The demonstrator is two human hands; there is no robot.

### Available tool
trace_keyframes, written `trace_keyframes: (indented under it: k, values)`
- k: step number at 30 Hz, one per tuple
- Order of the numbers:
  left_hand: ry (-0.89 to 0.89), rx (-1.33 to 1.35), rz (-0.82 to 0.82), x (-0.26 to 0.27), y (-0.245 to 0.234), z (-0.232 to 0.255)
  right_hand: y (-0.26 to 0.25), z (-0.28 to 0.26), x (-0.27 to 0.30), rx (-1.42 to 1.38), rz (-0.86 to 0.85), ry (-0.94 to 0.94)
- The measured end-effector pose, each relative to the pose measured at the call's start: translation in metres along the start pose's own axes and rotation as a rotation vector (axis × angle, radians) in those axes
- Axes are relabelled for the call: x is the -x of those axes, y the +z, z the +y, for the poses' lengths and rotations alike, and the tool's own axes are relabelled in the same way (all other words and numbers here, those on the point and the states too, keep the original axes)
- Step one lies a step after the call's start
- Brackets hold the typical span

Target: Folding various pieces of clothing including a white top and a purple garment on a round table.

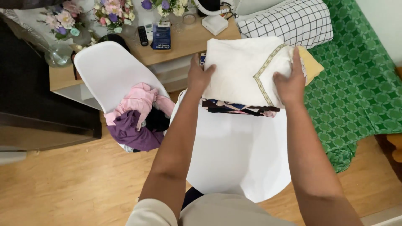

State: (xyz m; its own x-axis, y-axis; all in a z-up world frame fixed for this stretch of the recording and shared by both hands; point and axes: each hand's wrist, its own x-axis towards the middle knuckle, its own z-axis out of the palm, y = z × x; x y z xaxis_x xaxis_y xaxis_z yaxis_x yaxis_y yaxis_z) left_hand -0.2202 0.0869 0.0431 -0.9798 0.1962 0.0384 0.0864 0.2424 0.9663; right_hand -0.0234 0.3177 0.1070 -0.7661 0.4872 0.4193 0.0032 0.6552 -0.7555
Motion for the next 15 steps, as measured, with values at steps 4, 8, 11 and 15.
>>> trace_keyframes:
  k: [4,8,11,15]
  values:
    - [-0.073,-0.295,0.055,0.053,-0.011,0.066,0.005,-0.015,0.012,0.231,0.177,0.152]
    - [0.232,-0.657,0.092,0.067,0.015,0.094,0.031,-0.033,0.005,0.547,0.183,-0.094]
    - [0.391,-0.797,-0.093,0.061,0.057,0.078,0.059,-0.037,-0.004,0.556,0.013,-0.137]
    - [0.394,-0.851,-0.189,0.051,0.066,0.065,0.071,-0.032,-0.011,0.537,-0.098,-0.089]
